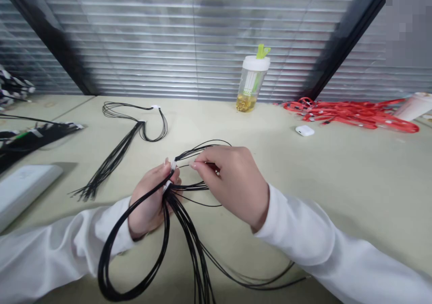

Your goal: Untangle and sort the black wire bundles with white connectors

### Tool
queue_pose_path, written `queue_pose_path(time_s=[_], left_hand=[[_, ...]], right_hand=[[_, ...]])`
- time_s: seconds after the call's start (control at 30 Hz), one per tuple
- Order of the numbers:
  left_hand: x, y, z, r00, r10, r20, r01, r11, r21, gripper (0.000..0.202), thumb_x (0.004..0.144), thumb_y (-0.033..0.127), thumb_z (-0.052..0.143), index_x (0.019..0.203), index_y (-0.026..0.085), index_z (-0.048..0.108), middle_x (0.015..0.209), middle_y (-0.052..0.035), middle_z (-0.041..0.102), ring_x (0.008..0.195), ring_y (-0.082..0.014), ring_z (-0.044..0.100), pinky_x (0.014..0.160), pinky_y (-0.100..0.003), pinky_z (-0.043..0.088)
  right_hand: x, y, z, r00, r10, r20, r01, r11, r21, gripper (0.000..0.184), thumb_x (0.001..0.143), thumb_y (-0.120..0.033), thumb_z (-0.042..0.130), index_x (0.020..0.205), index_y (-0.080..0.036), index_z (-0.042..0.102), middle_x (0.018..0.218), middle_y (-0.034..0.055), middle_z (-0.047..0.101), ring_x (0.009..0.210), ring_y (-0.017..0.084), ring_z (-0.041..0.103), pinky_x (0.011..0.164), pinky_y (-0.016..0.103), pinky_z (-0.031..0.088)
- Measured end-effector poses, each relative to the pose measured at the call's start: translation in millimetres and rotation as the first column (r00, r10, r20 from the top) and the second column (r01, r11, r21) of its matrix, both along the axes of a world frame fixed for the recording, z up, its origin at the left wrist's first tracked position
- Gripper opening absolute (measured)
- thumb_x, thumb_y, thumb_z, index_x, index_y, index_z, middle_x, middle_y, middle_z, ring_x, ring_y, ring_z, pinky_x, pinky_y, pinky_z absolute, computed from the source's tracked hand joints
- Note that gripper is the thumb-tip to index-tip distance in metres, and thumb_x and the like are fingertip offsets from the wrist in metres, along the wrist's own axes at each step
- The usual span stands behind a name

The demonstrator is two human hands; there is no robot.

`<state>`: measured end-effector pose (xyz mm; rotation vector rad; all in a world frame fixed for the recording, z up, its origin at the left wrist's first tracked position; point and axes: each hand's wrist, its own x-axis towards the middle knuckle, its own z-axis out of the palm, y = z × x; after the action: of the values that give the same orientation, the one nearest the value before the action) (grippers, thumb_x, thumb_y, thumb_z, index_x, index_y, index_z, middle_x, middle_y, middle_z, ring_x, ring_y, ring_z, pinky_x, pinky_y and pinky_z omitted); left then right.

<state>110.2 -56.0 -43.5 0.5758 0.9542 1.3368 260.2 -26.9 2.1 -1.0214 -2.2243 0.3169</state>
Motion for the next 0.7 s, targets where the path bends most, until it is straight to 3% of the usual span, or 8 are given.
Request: queue_pose_path(time_s=[0.2, 0.43, 0.7], left_hand=[[-2.1, -3.2, -1.6, 0.998, -0.068, -0.012, 0.068, 0.997, 0.029, 0.038, 0.068, 0.045, 0.063, 0.060, 0.014, 0.043, 0.048, 0.0051, 0.035, 0.037, -0.0034, 0.029, 0.034, -0.016, 0.024], [-2.9, -3.6, -3.4, 0.996, -0.063, -0.063, 0.064, 0.998, 0.013, 0.036, 0.071, 0.046, 0.060, 0.062, 0.014, 0.044, 0.050, 0.0043, 0.035, 0.038, -0.0042, 0.030, 0.035, -0.017, 0.023], [-1.4, -4.3, -2.7, 0.991, -0.090, -0.097, 0.101, 0.989, 0.112, 0.040, 0.073, 0.046, 0.058, 0.057, 0.014, 0.040, 0.049, 0.0051, 0.032, 0.041, -0.0036, 0.027, 0.040, -0.018, 0.023]], right_hand=[[0.0, 2.4, -4.0, 0.998, -0.048, -0.035, 0.047, 0.999, -0.007, 0.012, 0.081, -0.023, 0.054, 0.074, -0.019, 0.063, 0.064, -0.0048, 0.061, 0.054, 0.004, 0.049, 0.054, 0.018, 0.036], [-0.3, 0.9, -3.6, 1.000, -0.027, 0.010, 0.028, 0.999, -0.031, 0.016, 0.083, -0.024, 0.050, 0.074, -0.018, 0.062, 0.067, -0.0025, 0.060, 0.058, 0.006, 0.050, 0.058, 0.020, 0.036], [-0.9, 3.1, -3.8, 0.995, 0.075, 0.071, -0.079, 0.995, 0.055, 0.017, 0.086, -0.021, 0.046, 0.079, -0.015, 0.060, 0.071, 0.0009, 0.059, 0.065, 0.009, 0.050, 0.061, 0.022, 0.035]])
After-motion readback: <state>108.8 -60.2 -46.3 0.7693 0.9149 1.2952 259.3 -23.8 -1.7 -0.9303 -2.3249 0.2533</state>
